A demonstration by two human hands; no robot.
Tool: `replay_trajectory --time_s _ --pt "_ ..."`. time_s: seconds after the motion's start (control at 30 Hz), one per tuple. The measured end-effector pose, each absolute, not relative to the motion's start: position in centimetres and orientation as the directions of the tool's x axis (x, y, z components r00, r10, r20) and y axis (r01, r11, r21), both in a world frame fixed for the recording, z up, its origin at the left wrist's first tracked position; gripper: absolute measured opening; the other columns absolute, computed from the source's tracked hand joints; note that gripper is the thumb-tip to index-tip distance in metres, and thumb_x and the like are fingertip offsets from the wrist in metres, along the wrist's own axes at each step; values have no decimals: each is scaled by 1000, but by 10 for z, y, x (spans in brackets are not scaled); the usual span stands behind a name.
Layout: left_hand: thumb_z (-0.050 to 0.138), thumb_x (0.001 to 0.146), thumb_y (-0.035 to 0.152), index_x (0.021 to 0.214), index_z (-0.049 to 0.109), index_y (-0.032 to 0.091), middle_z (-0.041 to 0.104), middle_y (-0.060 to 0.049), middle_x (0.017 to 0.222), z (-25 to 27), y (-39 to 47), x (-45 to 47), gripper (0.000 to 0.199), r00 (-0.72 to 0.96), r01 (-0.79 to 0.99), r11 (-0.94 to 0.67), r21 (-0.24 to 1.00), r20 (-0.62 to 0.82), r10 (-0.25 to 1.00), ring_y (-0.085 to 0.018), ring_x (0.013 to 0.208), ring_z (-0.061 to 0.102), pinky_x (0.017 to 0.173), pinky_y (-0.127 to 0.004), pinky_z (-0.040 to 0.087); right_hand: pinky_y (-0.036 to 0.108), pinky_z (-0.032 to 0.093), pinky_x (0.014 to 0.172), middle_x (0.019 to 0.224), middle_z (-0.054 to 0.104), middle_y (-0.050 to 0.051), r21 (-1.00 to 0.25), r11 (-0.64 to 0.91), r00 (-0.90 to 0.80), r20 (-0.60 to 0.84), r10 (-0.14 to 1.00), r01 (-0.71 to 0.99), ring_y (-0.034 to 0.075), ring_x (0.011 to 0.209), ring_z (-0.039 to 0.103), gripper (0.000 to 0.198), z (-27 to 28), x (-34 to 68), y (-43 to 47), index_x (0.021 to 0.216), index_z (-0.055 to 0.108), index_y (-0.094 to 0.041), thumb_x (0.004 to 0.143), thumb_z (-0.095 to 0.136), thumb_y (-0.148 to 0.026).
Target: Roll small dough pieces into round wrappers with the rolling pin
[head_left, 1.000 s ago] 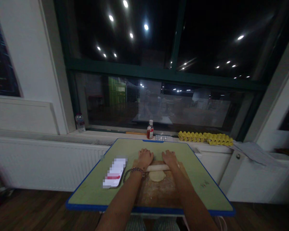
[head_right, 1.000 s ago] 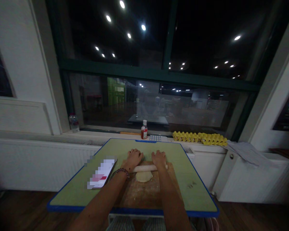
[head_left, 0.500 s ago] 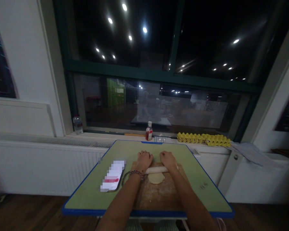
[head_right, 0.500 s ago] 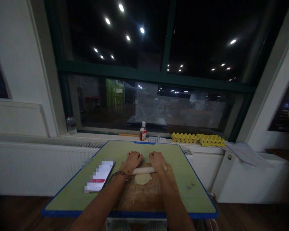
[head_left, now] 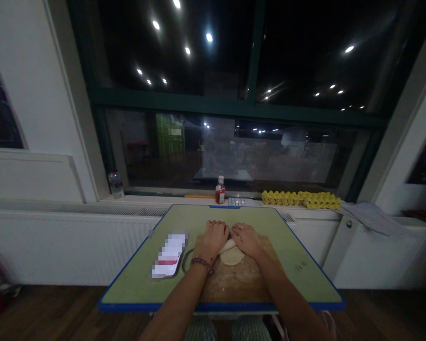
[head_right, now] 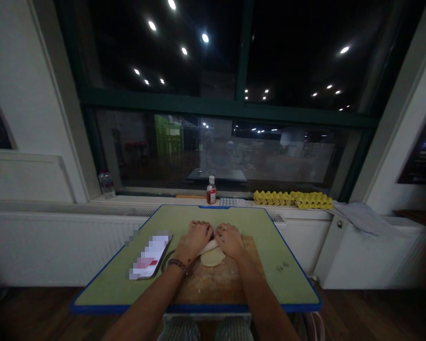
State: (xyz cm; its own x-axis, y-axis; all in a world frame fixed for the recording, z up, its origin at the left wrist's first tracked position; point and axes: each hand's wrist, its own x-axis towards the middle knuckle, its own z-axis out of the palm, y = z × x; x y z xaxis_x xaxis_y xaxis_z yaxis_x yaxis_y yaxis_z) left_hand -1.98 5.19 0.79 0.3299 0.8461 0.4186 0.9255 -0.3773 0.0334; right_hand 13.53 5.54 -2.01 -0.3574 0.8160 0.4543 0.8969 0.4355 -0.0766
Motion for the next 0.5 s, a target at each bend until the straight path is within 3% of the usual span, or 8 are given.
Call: replay_trajectory --time_s 0.2,0.5 --pt "43 94 25 84 67 17 71 -9 88 2 36 -17 27 374 887 -460 30 538 755 -25 90 60 88 -42 32 27 44 86 113 67 6 -31 322 -296 317 901 946 16 98 63 34 -13 136 48 104 68 -23 98 36 -32" --pt "49 91 26 87 61 21 67 -4 97 15 19 -25 14 347 837 -528 143 608 714 -23 96 56 87 -38 35 29 48 78 96 71 13 -112 -21 52 281 958 993 19 88 68 43 5 142 31 104 68 -20 100 29 -35"
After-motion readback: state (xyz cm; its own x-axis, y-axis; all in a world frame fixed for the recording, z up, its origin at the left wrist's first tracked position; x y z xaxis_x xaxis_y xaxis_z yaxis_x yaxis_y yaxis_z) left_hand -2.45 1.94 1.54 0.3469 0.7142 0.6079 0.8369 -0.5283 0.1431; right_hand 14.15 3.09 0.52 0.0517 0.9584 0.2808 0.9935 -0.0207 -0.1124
